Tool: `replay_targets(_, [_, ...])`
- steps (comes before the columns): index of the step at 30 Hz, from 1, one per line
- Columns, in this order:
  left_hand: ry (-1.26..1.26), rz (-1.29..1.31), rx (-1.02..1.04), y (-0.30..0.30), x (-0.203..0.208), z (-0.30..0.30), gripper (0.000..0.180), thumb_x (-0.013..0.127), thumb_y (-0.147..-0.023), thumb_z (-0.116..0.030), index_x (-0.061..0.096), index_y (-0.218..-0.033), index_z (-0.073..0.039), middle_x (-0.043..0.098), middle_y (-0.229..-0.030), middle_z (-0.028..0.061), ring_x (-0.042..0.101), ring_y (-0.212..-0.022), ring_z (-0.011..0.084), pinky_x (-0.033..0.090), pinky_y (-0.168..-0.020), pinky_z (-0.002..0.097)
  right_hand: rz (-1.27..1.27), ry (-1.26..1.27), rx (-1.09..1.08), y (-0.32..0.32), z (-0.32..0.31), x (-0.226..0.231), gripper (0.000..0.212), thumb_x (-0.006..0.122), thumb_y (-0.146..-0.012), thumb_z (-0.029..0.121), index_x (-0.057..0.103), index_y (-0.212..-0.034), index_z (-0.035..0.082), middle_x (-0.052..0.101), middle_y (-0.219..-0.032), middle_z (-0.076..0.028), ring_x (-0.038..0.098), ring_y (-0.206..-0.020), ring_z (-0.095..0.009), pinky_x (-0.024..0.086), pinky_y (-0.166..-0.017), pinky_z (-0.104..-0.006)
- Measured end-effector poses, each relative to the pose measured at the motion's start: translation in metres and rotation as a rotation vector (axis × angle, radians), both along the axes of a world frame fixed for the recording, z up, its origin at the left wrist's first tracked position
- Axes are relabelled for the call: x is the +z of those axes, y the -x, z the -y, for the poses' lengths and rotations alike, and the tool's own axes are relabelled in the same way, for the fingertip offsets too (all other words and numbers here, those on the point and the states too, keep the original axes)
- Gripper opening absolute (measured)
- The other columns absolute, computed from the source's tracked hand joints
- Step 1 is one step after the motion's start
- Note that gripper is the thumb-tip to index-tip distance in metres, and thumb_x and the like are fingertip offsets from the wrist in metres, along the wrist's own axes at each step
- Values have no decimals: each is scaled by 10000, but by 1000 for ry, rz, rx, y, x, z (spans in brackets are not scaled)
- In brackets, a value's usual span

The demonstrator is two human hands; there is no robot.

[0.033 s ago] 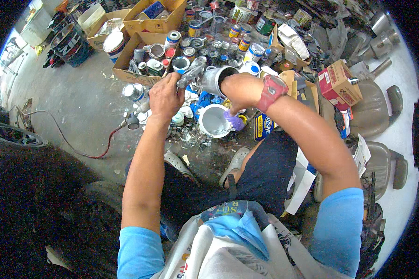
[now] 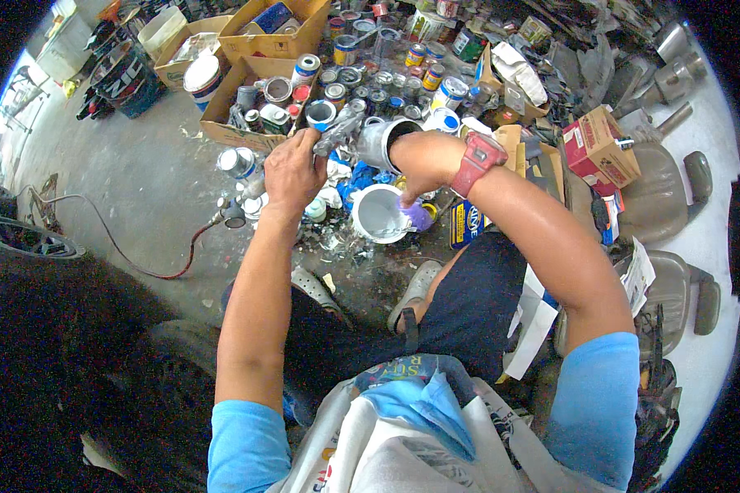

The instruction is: The person cleans a paint sprayer cup and its components using a white cloth. They wipe the inside and outside of the metal cup, handle the lid, and clean the nozzle area. The person repeatedly wipes the parts and places them back into a box.

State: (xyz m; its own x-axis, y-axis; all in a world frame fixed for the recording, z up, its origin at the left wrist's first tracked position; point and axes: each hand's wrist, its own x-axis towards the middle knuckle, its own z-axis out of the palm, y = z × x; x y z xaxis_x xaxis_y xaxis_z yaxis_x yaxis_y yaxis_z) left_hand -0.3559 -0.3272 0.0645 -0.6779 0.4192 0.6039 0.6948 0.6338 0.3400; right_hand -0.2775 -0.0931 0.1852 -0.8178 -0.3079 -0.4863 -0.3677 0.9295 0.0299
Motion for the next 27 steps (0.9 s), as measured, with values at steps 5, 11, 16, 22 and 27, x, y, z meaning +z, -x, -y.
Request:
replay_targets(5, [-36, -41, 21, 4, -1, 0, 266, 747, -874, -175, 637, -1101, -89, 715, -949, 145, 720, -878, 386, 555, -769, 508, 15, 402, -109, 0, -15, 16, 782, 882, -779, 520, 689, -1281, -48, 739, -1257, -256, 749, -1132, -326, 588, -972, -442])
replay_targets(11, [-42, 71, 58, 14, -5, 3, 329, 710, -995, -338, 702, -1205, -85, 774, -1041, 199, 741, -912, 429, 576, -781, 528, -406, 490, 105, -25, -26, 31, 453, 686, -866, 31, 714, -1318, 44, 717, -1303, -213, 655, -1266, -378, 520, -1104, -452])
replay_targets(16, [77, 282, 37, 16, -4, 2, 429, 687, -1015, -461, 742, -1105, -46, 764, -936, 244, 739, -882, 457, 579, -772, 548, -465, 605, -36, -17, -13, 25, 377, 684, -901, 55, 732, -1272, 7, 775, -1153, -190, 737, -1047, -359, 581, -951, -423])
replay_targets(22, [121, 678, 27, 27, -6, 7, 663, 624, -1013, -623, 760, -1034, 25, 753, -935, 289, 732, -914, 466, 561, -836, 526, -469, 1303, -611, -2, -13, 8, 357, 687, -997, 97, 700, -1344, 15, 781, -1150, -111, 726, -972, -158, 576, -806, -301])
replay_targets(27, [104, 874, 5, 37, -15, 18, 785, 587, -1004, -709, 768, -1026, 55, 777, -963, 232, 740, -920, 359, 548, -862, 479, -968, 1606, -638, -1, -2, -30, 405, 639, -1024, 12, 655, -1428, 36, 748, -1289, -125, 714, -1123, -178, 568, -971, -328])
